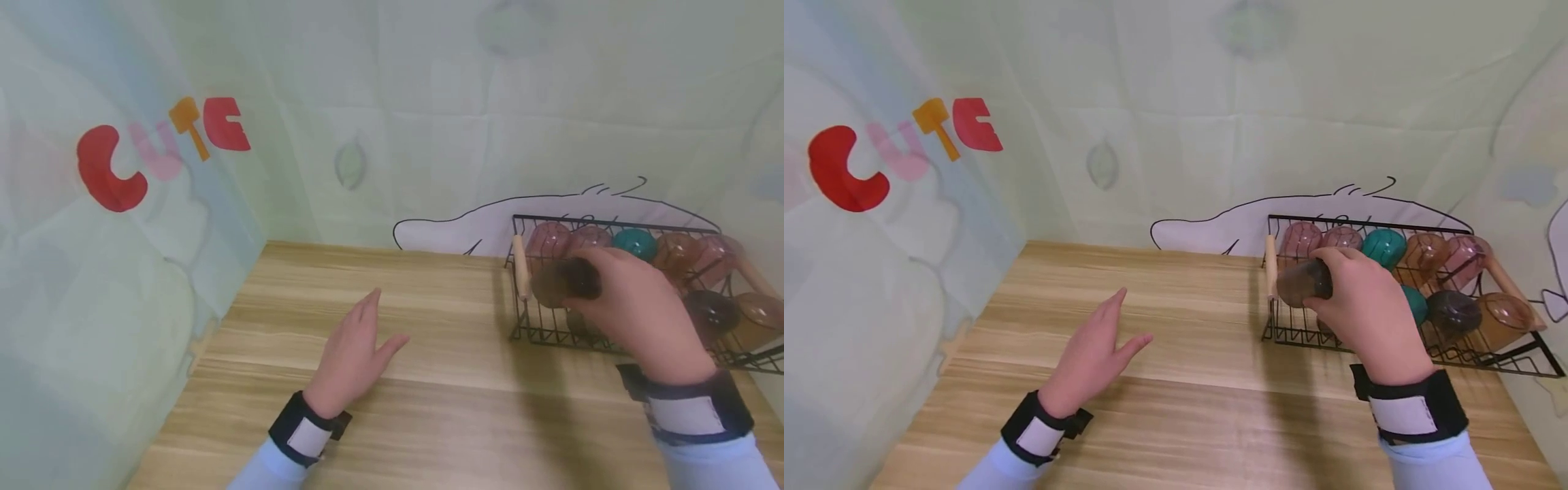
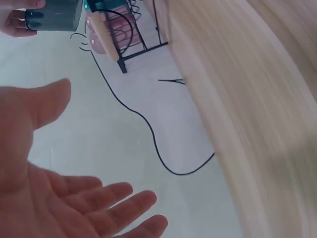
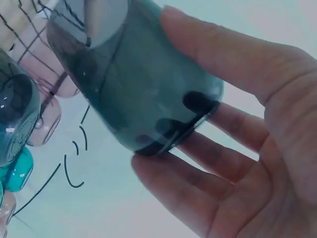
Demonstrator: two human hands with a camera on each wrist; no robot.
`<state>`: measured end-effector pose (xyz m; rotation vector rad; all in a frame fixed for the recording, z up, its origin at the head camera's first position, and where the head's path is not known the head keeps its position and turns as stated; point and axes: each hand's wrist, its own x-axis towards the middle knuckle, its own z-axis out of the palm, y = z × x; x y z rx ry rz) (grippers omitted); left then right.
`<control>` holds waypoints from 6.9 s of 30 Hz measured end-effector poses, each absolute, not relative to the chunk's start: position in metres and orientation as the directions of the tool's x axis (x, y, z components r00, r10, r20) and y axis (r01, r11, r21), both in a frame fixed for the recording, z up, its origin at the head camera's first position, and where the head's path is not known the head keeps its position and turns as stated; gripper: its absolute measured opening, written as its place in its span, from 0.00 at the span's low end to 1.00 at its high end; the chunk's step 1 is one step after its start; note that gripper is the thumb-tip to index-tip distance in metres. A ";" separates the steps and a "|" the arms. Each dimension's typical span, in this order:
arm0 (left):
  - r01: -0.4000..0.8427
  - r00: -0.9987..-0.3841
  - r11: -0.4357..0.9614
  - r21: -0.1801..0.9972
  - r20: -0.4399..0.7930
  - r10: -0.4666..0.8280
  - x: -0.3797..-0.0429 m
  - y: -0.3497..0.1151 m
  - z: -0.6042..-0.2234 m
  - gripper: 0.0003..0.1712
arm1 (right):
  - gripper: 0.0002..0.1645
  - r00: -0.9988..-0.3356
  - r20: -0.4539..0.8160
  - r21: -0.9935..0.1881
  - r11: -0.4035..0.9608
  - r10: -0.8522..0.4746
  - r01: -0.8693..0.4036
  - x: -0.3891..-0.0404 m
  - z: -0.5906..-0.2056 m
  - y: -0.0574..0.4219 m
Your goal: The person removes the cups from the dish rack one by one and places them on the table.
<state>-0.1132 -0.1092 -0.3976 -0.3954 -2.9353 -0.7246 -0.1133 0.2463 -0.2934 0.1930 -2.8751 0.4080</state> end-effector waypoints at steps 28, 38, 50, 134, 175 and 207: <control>-0.303 -0.913 -0.111 0.946 -0.255 0.318 -0.117 -0.063 -0.390 0.50 | 0.41 -0.800 0.600 -0.567 0.710 0.009 -0.417 -0.096 -0.378 0.139; -0.379 -0.872 -0.274 0.884 -0.242 0.425 -0.120 -0.064 -0.391 0.31 | 0.41 -0.802 0.596 -0.529 0.728 -0.048 -0.436 -0.091 -0.386 0.124; -0.355 -0.890 -0.311 0.882 -0.216 0.403 -0.123 -0.063 -0.389 0.31 | 0.42 -0.820 0.567 -0.534 0.724 -0.076 -0.436 -0.091 -0.390 0.122; -0.126 -0.887 0.445 0.887 0.101 -0.451 -0.256 -0.267 -0.459 0.51 | 0.46 -0.985 0.173 -0.218 0.974 -0.024 -0.062 -0.119 -0.363 0.295; 0.094 -0.976 0.511 0.854 0.180 -0.122 -0.140 -0.118 -0.432 0.48 | 0.40 -0.975 0.214 -0.216 0.971 -0.053 -0.100 -0.112 -0.367 0.296; -0.171 -0.977 0.007 0.985 -0.171 0.131 -0.121 -0.073 -0.411 0.43 | 0.46 -0.777 0.623 -0.479 0.828 0.086 -0.292 -0.103 -0.346 0.218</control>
